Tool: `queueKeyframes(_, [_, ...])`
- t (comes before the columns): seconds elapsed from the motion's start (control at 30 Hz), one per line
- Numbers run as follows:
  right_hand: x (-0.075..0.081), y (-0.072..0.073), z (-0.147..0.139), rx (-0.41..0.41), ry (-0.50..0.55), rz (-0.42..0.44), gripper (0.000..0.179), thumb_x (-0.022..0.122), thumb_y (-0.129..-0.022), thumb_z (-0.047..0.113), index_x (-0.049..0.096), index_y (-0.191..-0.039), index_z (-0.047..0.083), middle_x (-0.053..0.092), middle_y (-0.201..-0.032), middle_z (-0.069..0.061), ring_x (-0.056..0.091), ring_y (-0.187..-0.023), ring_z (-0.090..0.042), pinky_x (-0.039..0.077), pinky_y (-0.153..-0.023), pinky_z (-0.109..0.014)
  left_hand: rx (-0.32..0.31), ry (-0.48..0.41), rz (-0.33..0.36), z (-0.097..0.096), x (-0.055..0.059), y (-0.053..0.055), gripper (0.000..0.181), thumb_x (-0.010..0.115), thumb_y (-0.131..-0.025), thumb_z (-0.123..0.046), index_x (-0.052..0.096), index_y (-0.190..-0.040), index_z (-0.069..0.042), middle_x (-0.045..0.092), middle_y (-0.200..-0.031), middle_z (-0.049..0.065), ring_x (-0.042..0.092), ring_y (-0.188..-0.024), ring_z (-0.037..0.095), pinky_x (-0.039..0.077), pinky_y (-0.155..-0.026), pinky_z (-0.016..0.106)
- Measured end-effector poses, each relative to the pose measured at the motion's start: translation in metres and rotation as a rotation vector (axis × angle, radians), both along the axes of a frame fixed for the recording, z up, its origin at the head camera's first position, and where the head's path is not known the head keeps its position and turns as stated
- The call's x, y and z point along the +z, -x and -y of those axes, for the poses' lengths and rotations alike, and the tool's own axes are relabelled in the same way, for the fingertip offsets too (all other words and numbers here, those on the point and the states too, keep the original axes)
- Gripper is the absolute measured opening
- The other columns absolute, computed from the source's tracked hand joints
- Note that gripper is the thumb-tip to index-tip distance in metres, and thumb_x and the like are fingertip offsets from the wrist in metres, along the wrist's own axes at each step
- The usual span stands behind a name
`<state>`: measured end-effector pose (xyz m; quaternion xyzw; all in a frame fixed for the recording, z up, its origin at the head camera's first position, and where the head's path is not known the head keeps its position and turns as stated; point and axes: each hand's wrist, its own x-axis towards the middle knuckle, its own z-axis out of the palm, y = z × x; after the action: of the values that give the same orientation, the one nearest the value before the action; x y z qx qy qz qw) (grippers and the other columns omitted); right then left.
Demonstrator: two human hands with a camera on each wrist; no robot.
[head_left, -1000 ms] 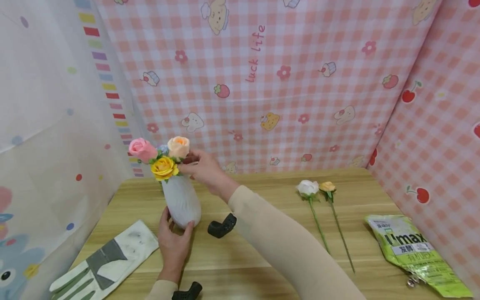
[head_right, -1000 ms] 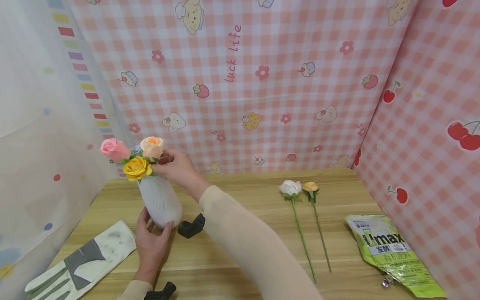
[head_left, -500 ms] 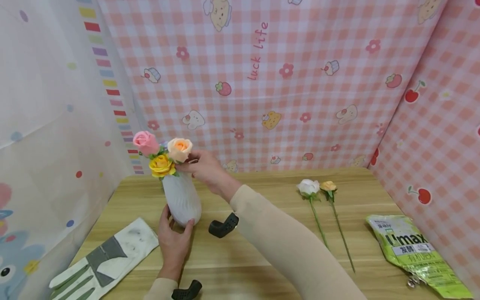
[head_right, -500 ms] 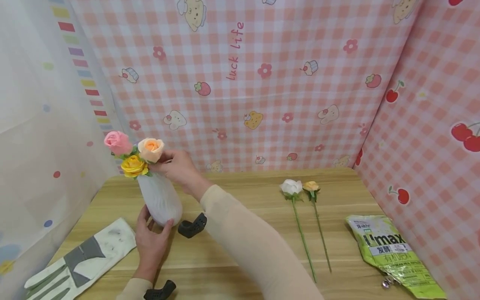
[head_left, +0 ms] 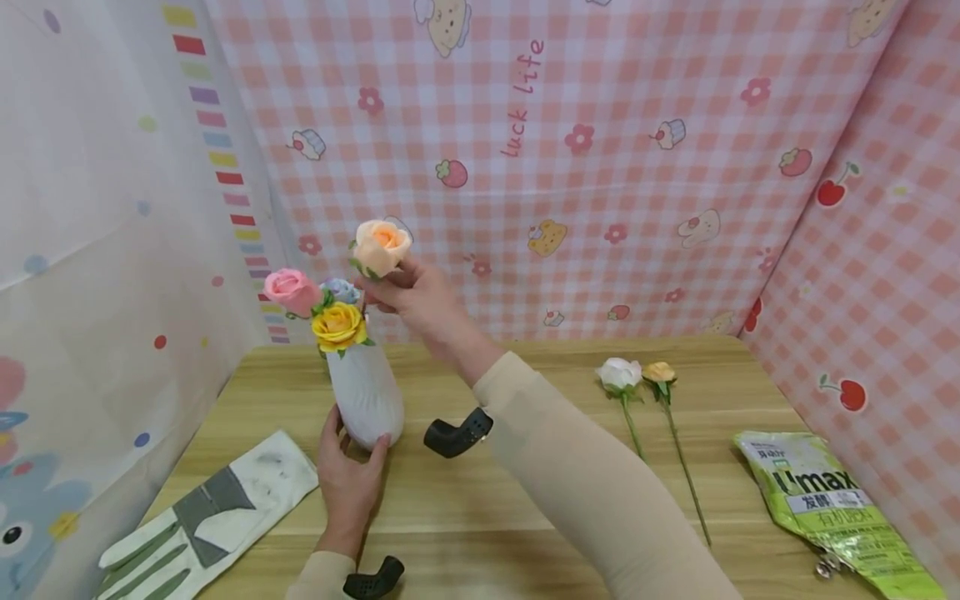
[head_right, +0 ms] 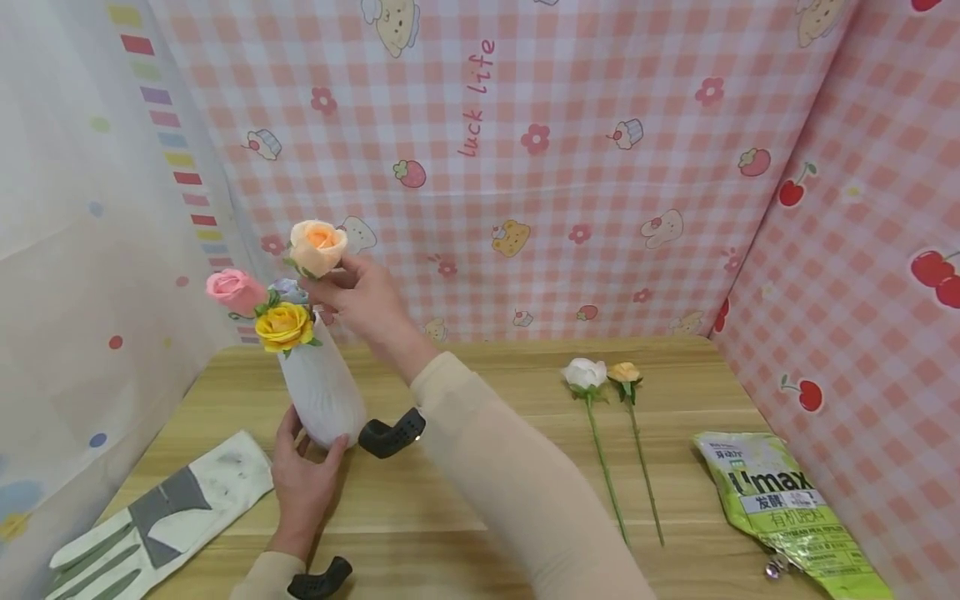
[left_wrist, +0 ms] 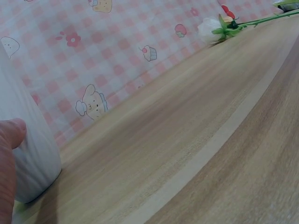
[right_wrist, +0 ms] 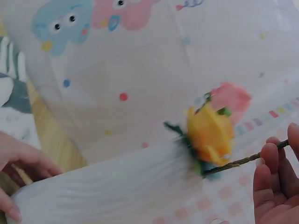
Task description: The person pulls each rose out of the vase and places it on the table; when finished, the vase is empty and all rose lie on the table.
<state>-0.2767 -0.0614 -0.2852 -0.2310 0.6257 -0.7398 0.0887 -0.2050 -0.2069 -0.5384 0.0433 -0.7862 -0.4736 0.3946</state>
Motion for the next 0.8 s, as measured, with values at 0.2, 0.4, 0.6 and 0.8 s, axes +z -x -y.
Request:
queueKeyframes(0.2, [-0.001,-0.002,-0.007,-0.016,0.031,-0.016,0.035,0.068,-0.09,0.01,0.059,-0.124,0.01,0.065,-0.116,-0.006,0.061,-0.107,-0.014,0.053,-0.089,-0.029,0.005,0.009,-0.013,0.001,-0.001,0.001,0.084,0.084,-0.071,-0.008,0.042,-0.143,-0.004,0.05,-0.136,0.016,0.049,-0.122,0.027,0.05,-0.091,0.044])
queueKeyframes(0.4, [-0.016,0.002,-0.01,-0.086,-0.122,-0.139,0.032,0.072,-0.087,0.015,0.063,-0.118,0.012,0.07,-0.108,-0.004,0.062,-0.104,-0.009,0.051,-0.089,-0.023,-0.008,-0.003,-0.019,0.001,-0.001,0.001,0.084,0.084,-0.071,-0.007,0.042,-0.143,-0.003,0.05,-0.136,0.016,0.048,-0.122,0.027,0.05,-0.091,0.044])
queueKeyframes(0.6, [-0.021,0.003,-0.008,-0.105,-0.182,-0.189,0.031,0.072,-0.087,0.015,0.063,-0.117,0.012,0.07,-0.105,-0.001,0.063,-0.102,-0.008,0.052,-0.088,-0.023,-0.009,-0.004,-0.011,0.0,0.0,0.0,0.084,0.084,-0.072,-0.007,0.041,-0.143,-0.002,0.05,-0.136,0.018,0.048,-0.123,0.027,0.049,-0.092,0.044])
queueKeyframes(0.8, [-0.02,0.004,-0.014,-0.118,-0.083,-0.266,0.034,0.072,-0.087,0.013,0.06,-0.119,0.011,0.069,-0.105,-0.006,0.064,-0.099,-0.012,0.054,-0.086,-0.026,-0.011,0.015,-0.019,0.0,0.001,0.0,0.084,0.083,-0.072,-0.006,0.04,-0.143,0.0,0.049,-0.135,0.021,0.048,-0.122,0.03,0.049,-0.092,0.046])
